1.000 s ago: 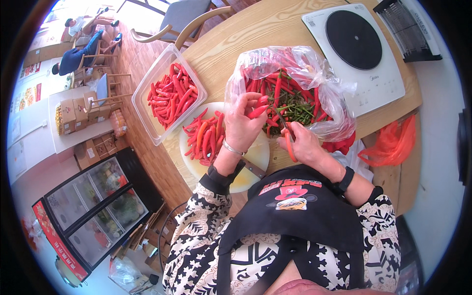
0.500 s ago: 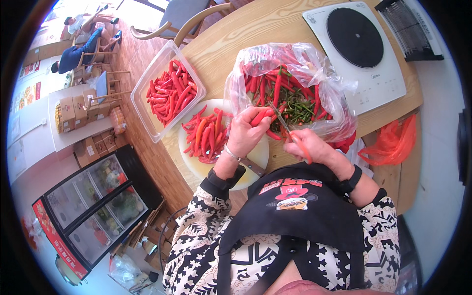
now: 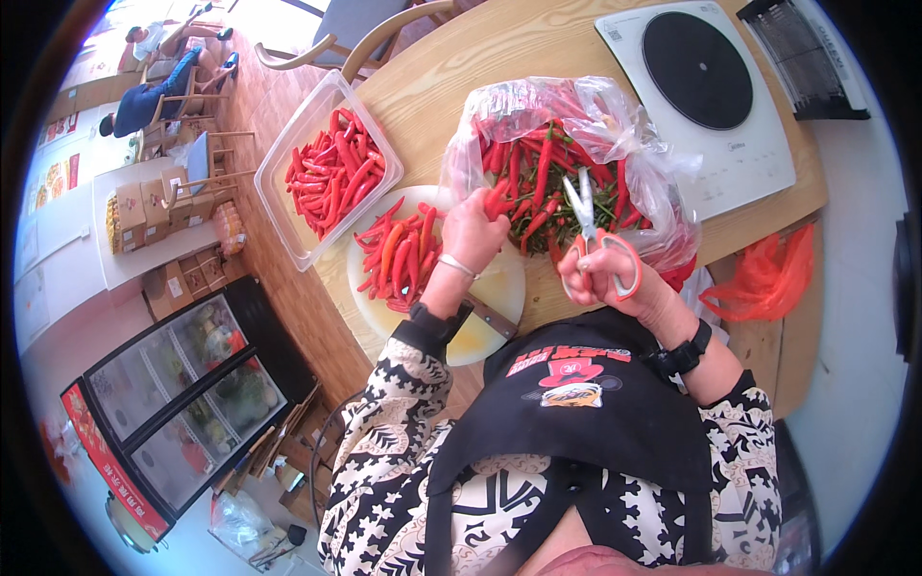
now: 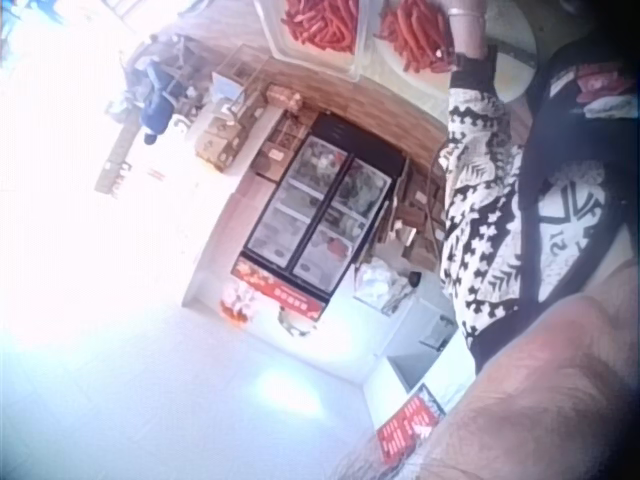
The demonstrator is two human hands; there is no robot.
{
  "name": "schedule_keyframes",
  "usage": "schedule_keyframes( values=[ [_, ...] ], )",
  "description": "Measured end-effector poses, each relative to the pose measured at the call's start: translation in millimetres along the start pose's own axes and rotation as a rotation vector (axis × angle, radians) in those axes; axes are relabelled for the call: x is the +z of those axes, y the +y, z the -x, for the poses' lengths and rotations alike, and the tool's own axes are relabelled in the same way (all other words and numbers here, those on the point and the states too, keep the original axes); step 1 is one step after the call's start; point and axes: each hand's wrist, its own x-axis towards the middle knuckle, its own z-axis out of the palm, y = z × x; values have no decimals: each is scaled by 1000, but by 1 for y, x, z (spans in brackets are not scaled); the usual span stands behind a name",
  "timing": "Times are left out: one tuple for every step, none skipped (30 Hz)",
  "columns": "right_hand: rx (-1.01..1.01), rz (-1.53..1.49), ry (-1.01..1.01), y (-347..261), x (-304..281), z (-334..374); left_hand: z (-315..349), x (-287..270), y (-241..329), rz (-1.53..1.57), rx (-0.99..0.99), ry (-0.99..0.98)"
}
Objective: The person uses scissors to trim the stems off red chili peppers one by one. The trimmed peppers are placed into a clear plastic container on the table, while the discarded stems are collected in a plastic bag. The task continues steadily throughout the clip.
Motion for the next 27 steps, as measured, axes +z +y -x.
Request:
schedule_keyframes(
  values=[
    [73, 151, 96, 3, 1, 0, 1, 3, 0, -106, 18, 1],
    [144, 301, 192, 7, 0, 1, 1, 5, 3, -212, 39, 3],
    [216, 452, 289, 10, 0, 2, 1, 6, 5, -318, 60, 4],
    [225, 453, 317, 10, 2, 3, -3, 11, 0, -284, 40, 20],
    [224, 480, 323, 10, 1, 3, -3, 12, -1, -302, 64, 44],
    [223, 506, 328, 11, -1, 2, -3, 12, -1, -321, 87, 69],
    [223, 533, 332, 13, -2, 1, -3, 13, -2, -339, 109, 94],
    [226, 548, 328, 16, -4, 0, -4, 14, -6, -94, 59, 78],
    [230, 563, 323, 20, -6, -3, -5, 15, -12, 150, 8, 61],
    [235, 578, 318, 22, -7, -4, -5, 14, -17, 395, -44, 42],
    [237, 600, 307, 22, -6, -4, -3, 5, -12, 479, -60, -3],
    [234, 622, 298, 21, -4, -4, -1, -11, 1, 562, -72, -49],
    [231, 644, 289, 21, -2, -5, -1, -21, 7, 645, -85, -96],
    [229, 658, 281, 20, -1, -6, -1, -25, 6, 673, -127, -132],
    [226, 671, 274, 19, 0, -8, 0, -29, 6, 668, -156, -180],
    [222, 684, 267, 18, 1, -10, 1, -34, 9, 663, -184, -230],
    [205, 748, 270, 17, 2, -12, 3, -36, 13, 662, -213, -281],
    [187, 812, 273, 17, 2, -14, 5, -38, 16, 649, -196, -298],
    [168, 876, 277, 16, 2, -15, 7, -39, 21, 636, -178, -316],
    [168, 919, 299, 16, 1, -16, 9, -38, 23, 623, -161, -332],
    [168, 963, 321, 17, -1, -16, 10, -37, 23, 598, -139, -349],
    [167, 1007, 343, 16, -3, -17, 11, -35, 23, 574, -116, -366],
    [187, 1035, 348, 14, -2, -17, 11, -35, 24, 546, -93, -384],
    [206, 1063, 352, 10, 1, -16, 12, -36, 26, 522, -77, -392],
    [226, 1091, 356, 6, 3, -15, 13, -40, 31, 497, -61, -401],
    [212, 1115, 359, 5, 4, -14, 14, -42, 35, 472, -44, -410],
    [199, 1139, 361, 3, 6, -13, 14, -42, 35, 443, -45, -399]
  ],
)
